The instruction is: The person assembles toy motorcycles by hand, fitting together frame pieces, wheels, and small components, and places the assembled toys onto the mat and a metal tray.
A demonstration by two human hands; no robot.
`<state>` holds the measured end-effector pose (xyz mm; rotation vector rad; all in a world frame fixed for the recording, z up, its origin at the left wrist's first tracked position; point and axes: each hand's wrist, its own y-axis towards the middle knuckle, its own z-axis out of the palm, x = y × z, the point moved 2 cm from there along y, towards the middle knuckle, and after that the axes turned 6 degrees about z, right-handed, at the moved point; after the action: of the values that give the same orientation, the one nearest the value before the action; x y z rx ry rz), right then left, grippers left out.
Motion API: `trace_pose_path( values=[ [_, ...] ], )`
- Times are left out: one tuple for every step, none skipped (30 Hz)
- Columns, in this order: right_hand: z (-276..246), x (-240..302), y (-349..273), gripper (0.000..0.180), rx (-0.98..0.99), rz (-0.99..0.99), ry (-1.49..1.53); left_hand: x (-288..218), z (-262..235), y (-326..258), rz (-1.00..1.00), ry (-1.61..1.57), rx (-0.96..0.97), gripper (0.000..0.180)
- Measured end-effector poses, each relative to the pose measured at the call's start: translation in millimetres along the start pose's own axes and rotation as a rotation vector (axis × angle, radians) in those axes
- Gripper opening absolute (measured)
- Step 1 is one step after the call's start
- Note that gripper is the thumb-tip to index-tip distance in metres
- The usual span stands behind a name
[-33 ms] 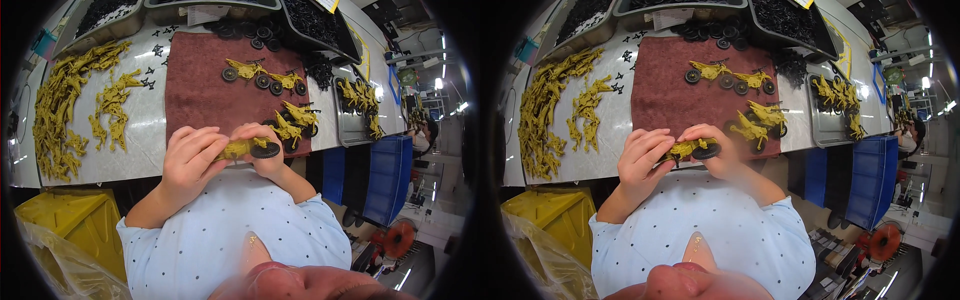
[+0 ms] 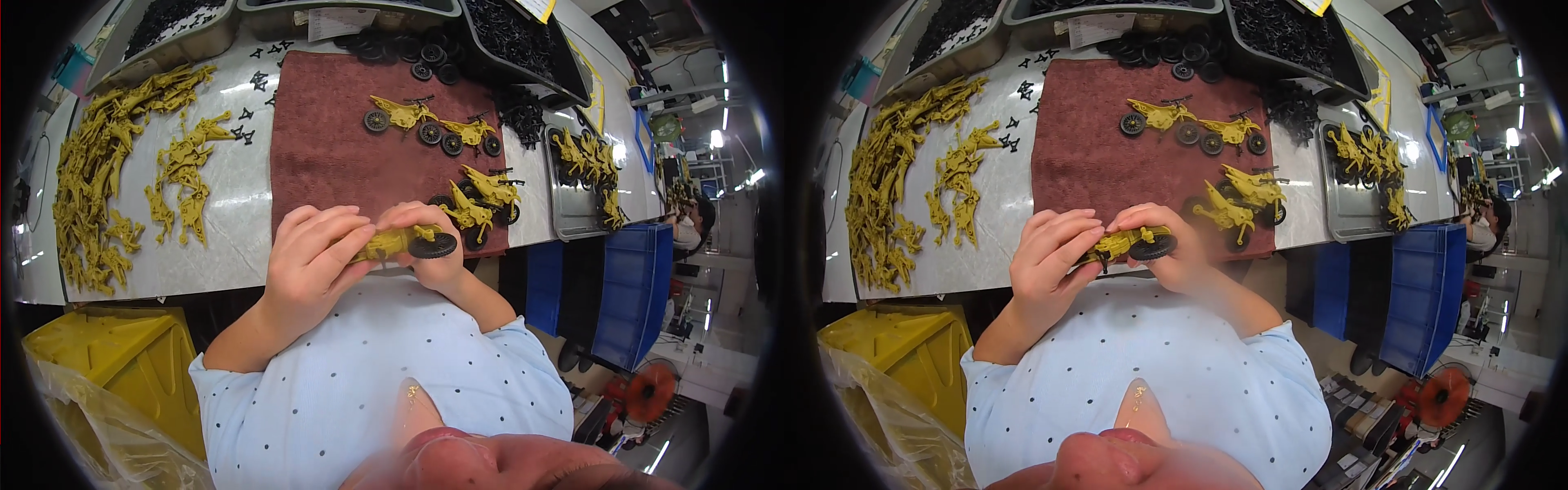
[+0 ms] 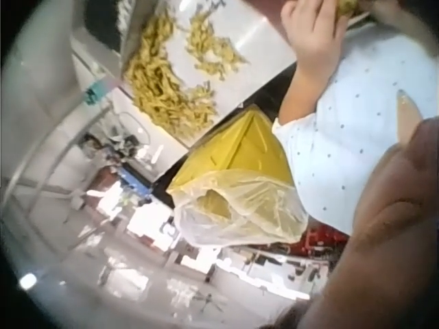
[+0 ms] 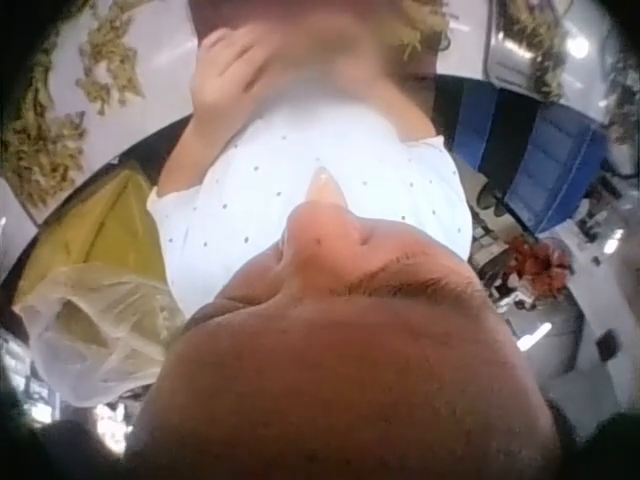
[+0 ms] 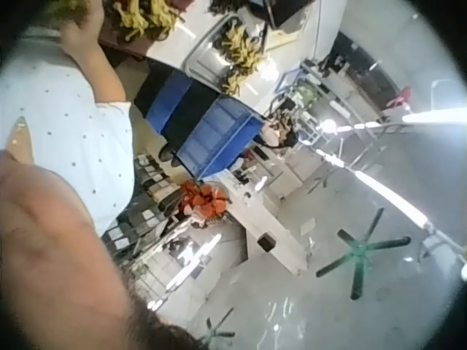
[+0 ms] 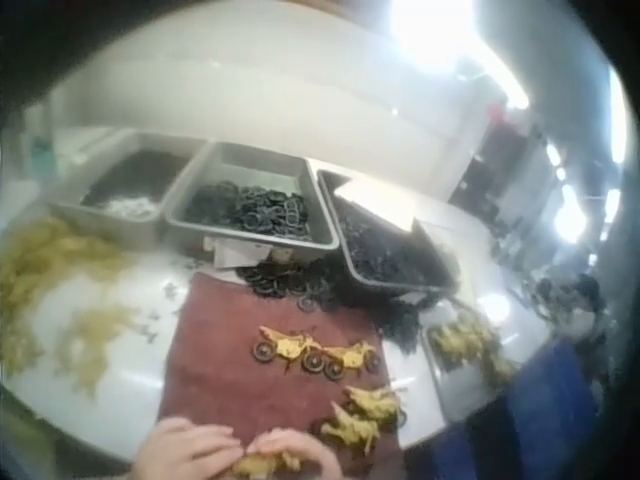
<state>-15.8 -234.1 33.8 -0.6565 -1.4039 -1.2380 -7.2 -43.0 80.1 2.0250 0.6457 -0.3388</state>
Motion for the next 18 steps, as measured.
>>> trace_pose_path(
  values=[
    [0.3, -0.7, -1.4, 0.032, -0.008, 0.058, 0.042, -0.3, 0.1, 0.3, -0.010, -0.016, 0.034, 0.043],
    [-0.3, -0.7, -0.7, 0.032, -0.004, 0.060, 0.041, 0.0, 1.0, -1.6, -0.013, -0.015, 0.030, 0.043],
    [-0.9, 0.1, 0.7, 0.035, 0.011, 0.029, 0.005, 0.4, 2.2, -3.6, -0.020, -0.037, 0.020, 0.043],
    [-1.3, 1.2, 1.8, 0.038, 0.026, -0.002, -0.030, 0.5, 2.8, -4.9, -0.027, -0.060, 0.010, 0.044],
    [-1.9, 2.0, 2.5, 0.038, 0.027, -0.002, -0.032, -0.4, 2.2, -4.5, -0.027, -0.060, 0.008, 0.044],
    [-2.2, 3.3, 2.7, 0.040, 0.029, -0.014, -0.100, -2.1, 1.5, -3.5, -0.014, -0.040, 0.011, 0.044],
    [-2.3, 4.4, 3.1, 0.043, 0.031, -0.026, -0.169, -3.1, 1.2, -3.1, -0.001, -0.021, 0.013, 0.044],
    [-2.0, 4.6, 4.1, 0.043, 0.032, -0.025, -0.172, -2.6, 1.3, -3.9, -0.001, -0.024, 0.010, 0.044],
    [-0.8, 4.4, 5.6, 0.040, 0.053, -0.049, -0.169, -2.1, 1.1, -5.3, 0.013, -0.039, -0.007, 0.044],
    [1.1, 4.1, 6.7, 0.038, 0.076, -0.072, -0.166, -1.9, 0.6, -6.9, 0.026, -0.054, -0.025, 0.044],
    [3.5, 3.5, 7.2, 0.038, 0.081, -0.070, -0.168, -2.0, -0.1, -8.6, 0.023, -0.054, -0.030, 0.044],
    [3.4, 4.8, 6.5, 0.037, 0.067, -0.079, -0.131, -3.1, 1.0, -6.6, 0.040, -0.052, -0.022, 0.044],
    [3.4, 6.1, 5.6, 0.037, 0.054, -0.087, -0.095, -4.0, 2.0, -4.4, 0.056, -0.049, -0.014, 0.044],
    [3.4, 7.6, 4.4, 0.037, 0.048, -0.089, -0.093, -4.5, 2.8, -1.7, 0.059, -0.051, -0.009, 0.044],
    [5.2, 7.2, 3.4, 0.036, 0.034, -0.055, -0.080, -4.2, 2.1, -1.9, 0.071, -0.055, -0.012, 0.044],
    [6.6, 6.8, 2.9, 0.036, 0.020, -0.022, -0.066, -4.0, 1.7, -2.1, 0.083, -0.059, -0.015, 0.044],
    [8.1, 7.4, 3.0, 0.036, 0.019, -0.020, -0.067, -3.9, 1.7, -2.6, 0.083, -0.060, -0.016, 0.044],
    [9.6, 8.6, 3.5, 0.037, 0.023, -0.024, -0.069, -4.3, 1.2, -3.2, 0.082, -0.061, -0.021, 0.042]
  ],
)
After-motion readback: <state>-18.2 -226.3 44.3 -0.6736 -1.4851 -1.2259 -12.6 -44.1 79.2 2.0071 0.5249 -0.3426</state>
